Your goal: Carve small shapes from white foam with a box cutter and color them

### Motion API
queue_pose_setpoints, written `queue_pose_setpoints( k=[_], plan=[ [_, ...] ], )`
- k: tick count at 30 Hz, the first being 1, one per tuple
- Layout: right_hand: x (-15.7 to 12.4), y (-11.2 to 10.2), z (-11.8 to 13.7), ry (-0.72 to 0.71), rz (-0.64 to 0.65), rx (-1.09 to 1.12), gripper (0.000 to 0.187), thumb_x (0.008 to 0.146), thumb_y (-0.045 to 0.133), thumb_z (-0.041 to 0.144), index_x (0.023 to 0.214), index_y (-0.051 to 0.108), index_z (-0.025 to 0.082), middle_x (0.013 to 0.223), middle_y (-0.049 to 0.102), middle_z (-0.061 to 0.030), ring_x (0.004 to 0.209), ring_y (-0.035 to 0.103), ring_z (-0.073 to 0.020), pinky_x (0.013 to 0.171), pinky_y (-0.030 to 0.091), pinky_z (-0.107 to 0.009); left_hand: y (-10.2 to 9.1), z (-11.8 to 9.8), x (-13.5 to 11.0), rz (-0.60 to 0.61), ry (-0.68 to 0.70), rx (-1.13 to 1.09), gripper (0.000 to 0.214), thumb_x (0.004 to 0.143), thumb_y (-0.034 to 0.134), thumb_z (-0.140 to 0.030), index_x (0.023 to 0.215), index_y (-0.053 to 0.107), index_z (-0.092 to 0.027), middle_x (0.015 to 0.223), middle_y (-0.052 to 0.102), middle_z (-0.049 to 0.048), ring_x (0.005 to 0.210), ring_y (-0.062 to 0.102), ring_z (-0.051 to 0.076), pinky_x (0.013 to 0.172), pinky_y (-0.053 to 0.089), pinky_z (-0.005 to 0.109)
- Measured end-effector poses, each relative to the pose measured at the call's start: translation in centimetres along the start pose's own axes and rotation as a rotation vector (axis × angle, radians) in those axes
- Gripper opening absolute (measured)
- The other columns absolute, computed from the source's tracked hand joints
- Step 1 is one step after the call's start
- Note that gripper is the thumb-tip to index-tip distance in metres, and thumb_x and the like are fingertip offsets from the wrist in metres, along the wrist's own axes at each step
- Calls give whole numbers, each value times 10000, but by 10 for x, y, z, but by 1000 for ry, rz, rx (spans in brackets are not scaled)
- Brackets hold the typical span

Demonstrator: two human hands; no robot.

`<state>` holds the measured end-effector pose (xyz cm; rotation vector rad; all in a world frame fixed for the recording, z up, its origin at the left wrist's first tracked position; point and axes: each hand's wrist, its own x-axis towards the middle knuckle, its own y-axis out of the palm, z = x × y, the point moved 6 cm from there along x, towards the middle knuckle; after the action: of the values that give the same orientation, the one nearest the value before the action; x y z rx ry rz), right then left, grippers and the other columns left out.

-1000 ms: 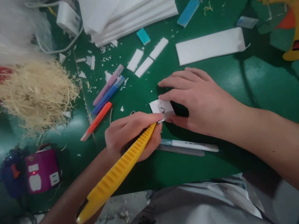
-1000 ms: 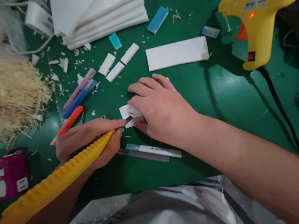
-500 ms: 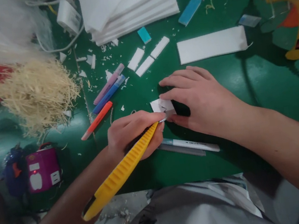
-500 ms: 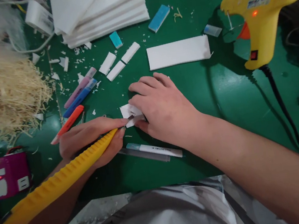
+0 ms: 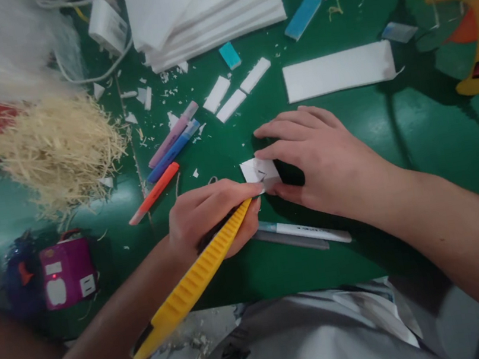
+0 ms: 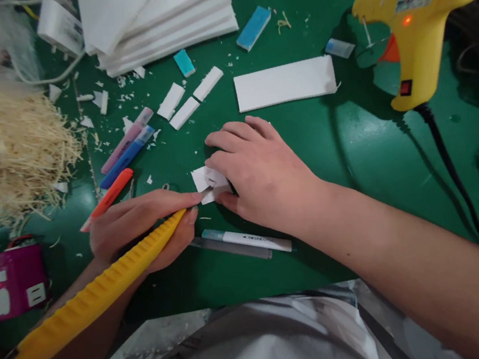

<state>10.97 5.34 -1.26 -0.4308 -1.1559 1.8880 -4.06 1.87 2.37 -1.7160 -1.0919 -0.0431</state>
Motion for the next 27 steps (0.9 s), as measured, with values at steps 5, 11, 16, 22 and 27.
queue_pose_setpoints(
  k=[5, 11, 16, 22, 27],
  plan=[
    [-1, 1, 0, 0, -7, -9, 255, 863, 713, 244, 1103, 791, 212, 1402, 710, -104, 1342, 578, -358, 1189, 380, -617, 0, 2, 4, 47, -9, 20, 147, 905, 703, -72, 1026, 737, -148, 834, 803, 26, 680, 751, 103, 729, 627, 140],
    [-1, 0, 0, -2, -21, -12, 234, 869, 697, 236, 1082, 792, 226, 1391, 720, -89, 1336, 588, -347, 1186, 392, -606, -1, -2, 4, 35, 34, 25, 143, 881, 700, -57, 992, 740, -138, 772, 786, 24, 615, 725, 97, 661, 614, 130],
    [-1, 0, 0, 3, -13, 5, 245, 864, 710, 247, 1093, 793, 229, 1407, 711, -100, 1348, 581, -365, 1184, 382, -634, -6, 0, -3, 1, -20, 10, 188, 869, 723, -54, 1020, 747, -165, 827, 810, 23, 643, 744, 119, 703, 652, 174],
    [-1, 0, -1, 16, -17, 7, 263, 850, 724, 239, 1103, 794, 250, 1403, 715, -87, 1357, 578, -370, 1178, 384, -638, -5, -1, -5, 16, -15, 25, 187, 885, 711, -86, 1023, 725, -211, 805, 799, -12, 619, 736, 115, 653, 654, 172],
    [-1, -1, 0, 15, -1, -4, 254, 860, 721, 246, 1103, 792, 218, 1408, 714, -105, 1354, 584, -370, 1185, 388, -633, -4, 1, -7, 50, -51, 24, 158, 900, 700, -107, 1008, 701, -223, 828, 800, -17, 637, 745, 118, 681, 665, 190]
  ],
)
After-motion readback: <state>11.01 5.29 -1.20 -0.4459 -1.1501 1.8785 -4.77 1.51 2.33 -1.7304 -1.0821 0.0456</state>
